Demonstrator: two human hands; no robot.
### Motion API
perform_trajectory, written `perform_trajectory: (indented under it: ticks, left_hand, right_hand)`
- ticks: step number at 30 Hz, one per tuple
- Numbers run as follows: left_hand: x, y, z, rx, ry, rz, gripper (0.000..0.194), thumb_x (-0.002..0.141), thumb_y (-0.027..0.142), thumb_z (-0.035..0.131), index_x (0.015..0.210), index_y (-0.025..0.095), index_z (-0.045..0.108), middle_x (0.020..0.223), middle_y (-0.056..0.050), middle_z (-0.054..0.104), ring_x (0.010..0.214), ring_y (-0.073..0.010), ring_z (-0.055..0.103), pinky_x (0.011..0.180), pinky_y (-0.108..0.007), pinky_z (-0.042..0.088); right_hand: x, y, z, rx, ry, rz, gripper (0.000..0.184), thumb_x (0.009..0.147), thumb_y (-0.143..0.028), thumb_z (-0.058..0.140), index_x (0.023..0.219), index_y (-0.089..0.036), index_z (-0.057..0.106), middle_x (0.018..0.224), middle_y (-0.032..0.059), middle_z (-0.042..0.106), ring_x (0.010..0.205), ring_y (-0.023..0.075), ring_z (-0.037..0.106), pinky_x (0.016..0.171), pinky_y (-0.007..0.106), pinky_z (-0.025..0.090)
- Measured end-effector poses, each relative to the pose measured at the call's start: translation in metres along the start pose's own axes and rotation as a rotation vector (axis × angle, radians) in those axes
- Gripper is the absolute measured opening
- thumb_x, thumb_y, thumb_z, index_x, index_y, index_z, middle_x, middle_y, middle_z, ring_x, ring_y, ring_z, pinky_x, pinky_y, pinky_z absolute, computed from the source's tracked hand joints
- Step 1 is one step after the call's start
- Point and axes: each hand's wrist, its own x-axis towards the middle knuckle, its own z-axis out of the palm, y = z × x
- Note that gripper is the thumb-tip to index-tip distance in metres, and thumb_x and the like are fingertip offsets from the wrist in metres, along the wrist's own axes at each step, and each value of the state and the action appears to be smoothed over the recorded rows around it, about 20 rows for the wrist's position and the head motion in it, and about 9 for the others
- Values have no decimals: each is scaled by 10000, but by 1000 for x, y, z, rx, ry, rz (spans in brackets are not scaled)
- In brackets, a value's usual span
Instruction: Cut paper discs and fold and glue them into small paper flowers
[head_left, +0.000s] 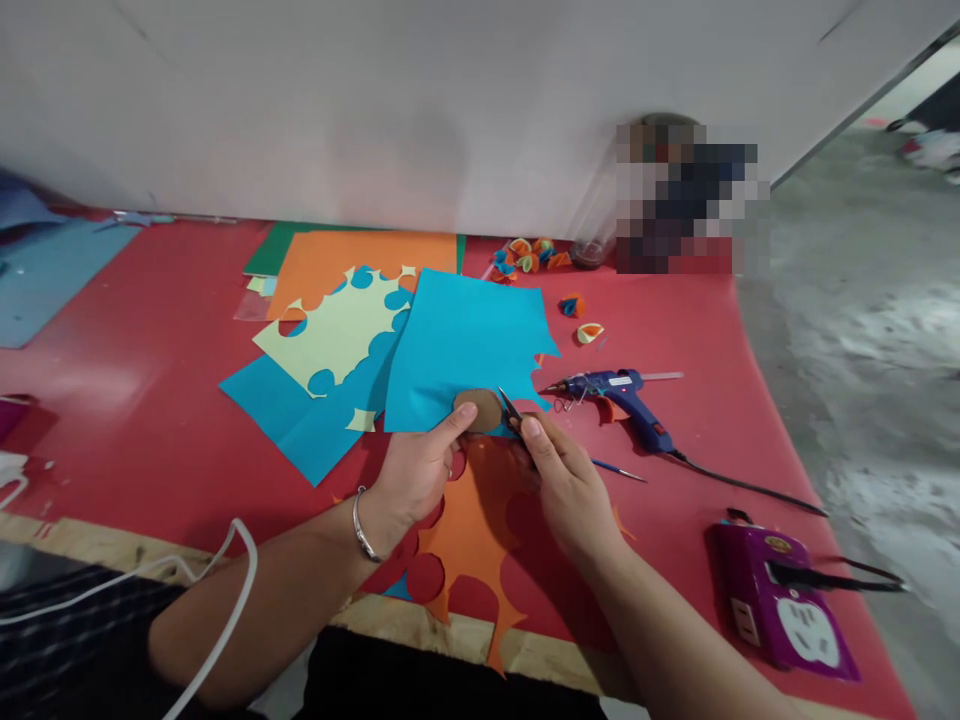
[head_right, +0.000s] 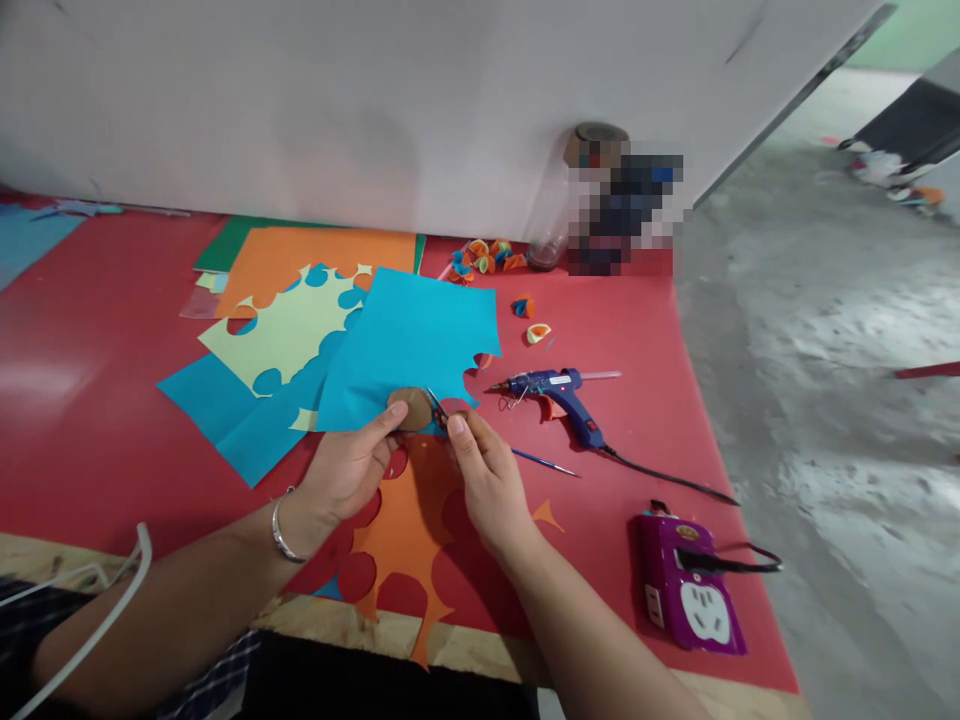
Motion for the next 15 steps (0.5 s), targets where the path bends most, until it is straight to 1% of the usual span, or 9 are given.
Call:
perform_trajectory:
  ticks: [5, 7, 9, 12, 15]
  left_hand:
    - [-4, 2, 7, 22, 20, 29, 411, 557, 477, 1055, 708, 224, 768, 775, -18, 768, 911, -240, 734, 859, -367, 586]
    - [-6, 5, 12, 15, 22, 58, 422, 528, 479, 1063, 732, 238, 782, 836, -26, 796, 994, -266, 741, 902, -383, 592]
    - [-8, 6, 16, 6, 20, 84, 447, 490, 490, 1071, 720, 242, 781, 862, -34, 807, 1041, -285, 741, 948, -400, 594]
    - [-7, 6, 18, -4, 22, 106, 467, 462, 495, 1078, 620, 243, 717, 789, -34, 783, 1062, -296, 741, 978, -411, 593]
    - [-7, 6, 15, -23, 13, 68, 488, 480, 465, 1080, 565, 250, 650, 715, -17, 748, 1054, -294, 745, 965, -410, 602]
  right_hand:
    - [0, -2, 2, 19, 53, 13, 647, 831, -903, 605, 738, -270, 513, 700, -30, 422, 636, 167, 375, 581, 294, 413]
    - [0, -1, 3, 22, 47, 19, 631, 835, -892, 606, 758, -270, 535, 700, -31, 420, 632, 167, 369, 576, 293, 415]
    - [0, 0, 3, 17, 44, 22, 618, 849, -875, 605, 749, -271, 520, 691, -37, 394, 626, 165, 355, 568, 290, 405]
    - [0, 4, 2, -1, 55, 11, 619, 869, -862, 595, 725, -271, 484, 691, -37, 391, 633, 164, 365, 574, 289, 401]
    - [1, 5, 1, -16, 52, 1, 622, 877, -863, 589, 726, -269, 484, 689, -43, 382, 633, 161, 361, 584, 290, 393]
